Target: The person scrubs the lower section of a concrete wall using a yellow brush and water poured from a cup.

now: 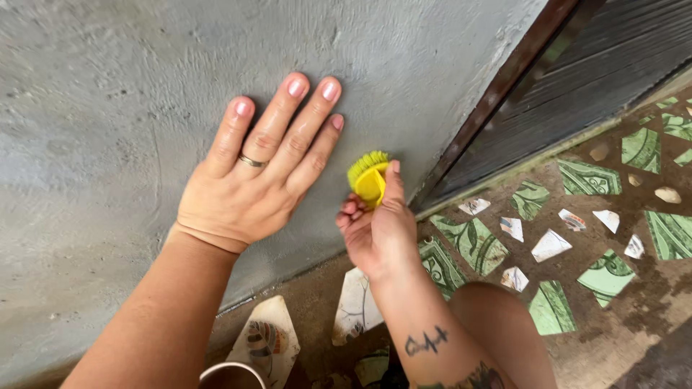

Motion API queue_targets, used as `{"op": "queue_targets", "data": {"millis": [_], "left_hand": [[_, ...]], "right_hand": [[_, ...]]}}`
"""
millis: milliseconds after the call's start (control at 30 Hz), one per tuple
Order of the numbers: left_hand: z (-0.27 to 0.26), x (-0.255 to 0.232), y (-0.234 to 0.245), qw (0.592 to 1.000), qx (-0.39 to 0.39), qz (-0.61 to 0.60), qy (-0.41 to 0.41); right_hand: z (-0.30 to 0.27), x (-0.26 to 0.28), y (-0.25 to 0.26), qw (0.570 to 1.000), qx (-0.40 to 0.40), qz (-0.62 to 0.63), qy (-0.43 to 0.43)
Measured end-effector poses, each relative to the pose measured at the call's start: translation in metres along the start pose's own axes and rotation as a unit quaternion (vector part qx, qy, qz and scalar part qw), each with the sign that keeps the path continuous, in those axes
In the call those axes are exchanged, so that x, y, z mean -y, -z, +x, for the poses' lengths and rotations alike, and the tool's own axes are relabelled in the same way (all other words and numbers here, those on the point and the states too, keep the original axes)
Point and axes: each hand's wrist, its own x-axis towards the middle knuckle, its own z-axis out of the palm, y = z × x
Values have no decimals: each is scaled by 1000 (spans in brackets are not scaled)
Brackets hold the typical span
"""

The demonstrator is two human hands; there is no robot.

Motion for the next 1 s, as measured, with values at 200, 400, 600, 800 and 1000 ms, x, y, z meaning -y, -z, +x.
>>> {"op": "queue_targets", "data": {"millis": [200,400,600,800,1000], "left_hand": [[2,1,2,1000,-13,2,4],[5,2,7,1000,-9,2,3],[6,0,3,1000,-12,2,1],[8,-1,2,1000,-23,12,1],[5,-5,0,1000,-16,17,-2]], "right_hand": [[44,-1,27,997,-66,-8,30],[8,25,12,849,153,-202,464],[63,5,42,730,97,-334,589],[65,15,55,792,66,-322,514],[69,27,51,553,27,-475,684]]}}
